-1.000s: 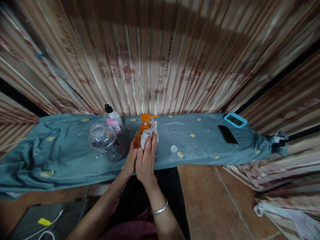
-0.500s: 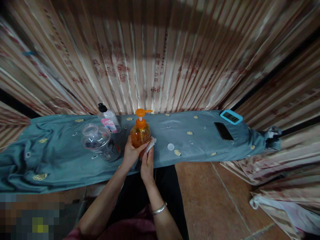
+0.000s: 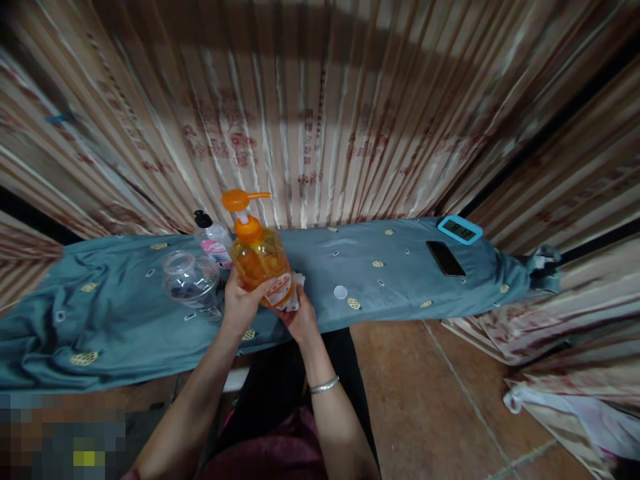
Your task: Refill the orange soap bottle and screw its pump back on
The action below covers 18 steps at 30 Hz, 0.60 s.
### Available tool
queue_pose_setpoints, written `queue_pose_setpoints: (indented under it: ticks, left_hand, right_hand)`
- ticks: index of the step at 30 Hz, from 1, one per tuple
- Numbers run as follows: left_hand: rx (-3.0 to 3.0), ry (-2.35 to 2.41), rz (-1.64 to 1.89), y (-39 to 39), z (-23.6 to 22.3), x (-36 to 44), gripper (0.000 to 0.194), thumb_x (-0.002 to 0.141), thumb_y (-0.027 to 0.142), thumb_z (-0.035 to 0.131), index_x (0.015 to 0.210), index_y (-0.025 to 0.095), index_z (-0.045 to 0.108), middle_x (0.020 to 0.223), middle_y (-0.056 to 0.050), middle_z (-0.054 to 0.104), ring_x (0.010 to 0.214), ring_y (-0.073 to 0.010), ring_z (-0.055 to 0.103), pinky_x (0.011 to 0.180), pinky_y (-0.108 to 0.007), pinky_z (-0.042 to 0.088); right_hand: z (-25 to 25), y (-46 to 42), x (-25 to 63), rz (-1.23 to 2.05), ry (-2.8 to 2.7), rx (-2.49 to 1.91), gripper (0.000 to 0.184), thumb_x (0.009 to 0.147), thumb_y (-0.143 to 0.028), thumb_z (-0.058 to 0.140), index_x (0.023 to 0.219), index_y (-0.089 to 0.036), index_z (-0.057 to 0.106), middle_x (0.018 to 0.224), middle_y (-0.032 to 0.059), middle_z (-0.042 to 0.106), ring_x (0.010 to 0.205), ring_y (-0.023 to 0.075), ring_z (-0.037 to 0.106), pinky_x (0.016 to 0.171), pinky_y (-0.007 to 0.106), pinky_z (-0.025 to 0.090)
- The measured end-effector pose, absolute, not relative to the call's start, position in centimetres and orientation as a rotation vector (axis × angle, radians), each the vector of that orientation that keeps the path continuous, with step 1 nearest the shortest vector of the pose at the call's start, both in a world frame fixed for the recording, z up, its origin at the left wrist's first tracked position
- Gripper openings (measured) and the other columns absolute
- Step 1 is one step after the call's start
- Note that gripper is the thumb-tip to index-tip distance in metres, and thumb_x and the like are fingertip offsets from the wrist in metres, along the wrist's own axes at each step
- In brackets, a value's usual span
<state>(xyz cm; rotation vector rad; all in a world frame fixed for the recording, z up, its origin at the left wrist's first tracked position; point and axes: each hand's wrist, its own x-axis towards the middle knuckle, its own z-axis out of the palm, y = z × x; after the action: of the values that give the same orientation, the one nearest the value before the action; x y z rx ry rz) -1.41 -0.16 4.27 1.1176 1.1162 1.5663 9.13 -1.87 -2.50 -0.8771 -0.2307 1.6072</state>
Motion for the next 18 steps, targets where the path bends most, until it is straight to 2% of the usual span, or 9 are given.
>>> queue_pose_setpoints:
  ticks: [2, 5, 8, 10, 12, 14, 15, 18]
  left_hand:
    - [1.140, 1.151, 1.569, 0.0, 4.1, -1.7, 0.071, 0.054, 0.045, 0.095, 0.112, 0.018, 0.064, 0.110, -0.009, 0.077, 0.100, -0.0281, 0.076, 0.097, -0.047, 0.062]
    - [1.178, 1.179, 1.594, 0.3, 3.8, -2.0, 0.071, 0.055, 0.045, 0.095, 0.113, 0.019, 0.064, 0.110, -0.008, 0.077, 0.101, -0.0276, 0.075, 0.101, -0.048, 0.061]
    - [1.206, 1.176, 1.614, 0.5, 3.6, -2.2, 0.069, 0.057, 0.045, 0.094, 0.114, 0.021, 0.064, 0.111, -0.008, 0.076, 0.103, -0.0272, 0.075, 0.102, -0.047, 0.060]
    - [1.224, 1.198, 1.615, 0.5, 3.4, -2.3, 0.068, 0.058, 0.046, 0.093, 0.114, 0.021, 0.064, 0.111, -0.008, 0.076, 0.104, -0.0274, 0.074, 0.102, -0.048, 0.059]
    - [1.232, 1.211, 1.610, 0.4, 3.3, -2.4, 0.068, 0.058, 0.046, 0.093, 0.114, 0.020, 0.064, 0.111, -0.008, 0.076, 0.104, -0.0276, 0.074, 0.103, -0.048, 0.058]
    - [1.235, 1.199, 1.599, 0.2, 3.3, -2.4, 0.070, 0.058, 0.047, 0.092, 0.115, 0.019, 0.063, 0.111, -0.008, 0.075, 0.104, -0.0278, 0.074, 0.103, -0.048, 0.058]
    - [1.237, 1.188, 1.586, 0.2, 3.2, -2.3, 0.071, 0.059, 0.047, 0.092, 0.116, 0.019, 0.063, 0.112, -0.008, 0.075, 0.105, -0.0279, 0.074, 0.103, -0.047, 0.058]
    - [1.263, 1.176, 1.531, 0.3, 3.0, -1.6, 0.071, 0.060, 0.045, 0.091, 0.119, 0.019, 0.061, 0.114, -0.008, 0.075, 0.106, -0.0284, 0.074, 0.103, -0.047, 0.058]
  right_hand:
    - [-2.7, -2.4, 8.7, 1.665, -0.284, -0.959, 0.033, 0.103, -0.038, 0.038, 0.103, -0.024, 0.069, 0.102, 0.0023, 0.082, 0.097, 0.0230, 0.078, 0.083, 0.044, 0.066]
    - [-3.3, -2.5, 8.3, 1.622, -0.438, -1.139, 0.032, 0.097, -0.045, 0.046, 0.106, -0.022, 0.067, 0.105, 0.0078, 0.081, 0.100, 0.0280, 0.077, 0.088, 0.051, 0.063]
    - [-3.8, -2.0, 8.7, 1.422, -0.688, -1.339, 0.036, 0.088, -0.040, 0.057, 0.115, -0.017, 0.066, 0.120, 0.0140, 0.078, 0.115, 0.0312, 0.072, 0.107, 0.052, 0.053]
    - [-3.6, -2.0, 9.5, 1.270, -0.858, -1.458, 0.055, 0.083, -0.036, 0.061, 0.131, -0.009, 0.061, 0.133, 0.0221, 0.070, 0.128, 0.0368, 0.064, 0.117, 0.056, 0.042]
    - [-2.9, -2.4, 10.5, 1.126, -0.979, -1.547, 0.080, 0.080, -0.034, 0.062, 0.150, 0.001, 0.043, 0.150, 0.0296, 0.055, 0.142, 0.0420, 0.051, 0.122, 0.060, 0.030]
    - [-1.9, -3.1, 11.4, 0.967, -1.084, -1.605, 0.093, 0.078, -0.031, 0.062, 0.157, 0.005, 0.029, 0.164, 0.0303, 0.036, 0.155, 0.0415, 0.032, 0.127, 0.059, 0.018]
    - [-1.2, -3.5, 11.6, 0.892, -1.158, -1.623, 0.096, 0.076, -0.031, 0.063, 0.158, 0.006, 0.029, 0.166, 0.0295, 0.031, 0.158, 0.0409, 0.026, 0.129, 0.057, 0.015]
    - [0.8, -4.3, 11.7, 0.804, -1.448, -1.581, 0.104, 0.073, -0.041, 0.067, 0.158, 0.003, 0.027, 0.168, 0.0265, 0.031, 0.158, 0.0367, 0.028, 0.129, 0.054, 0.022]
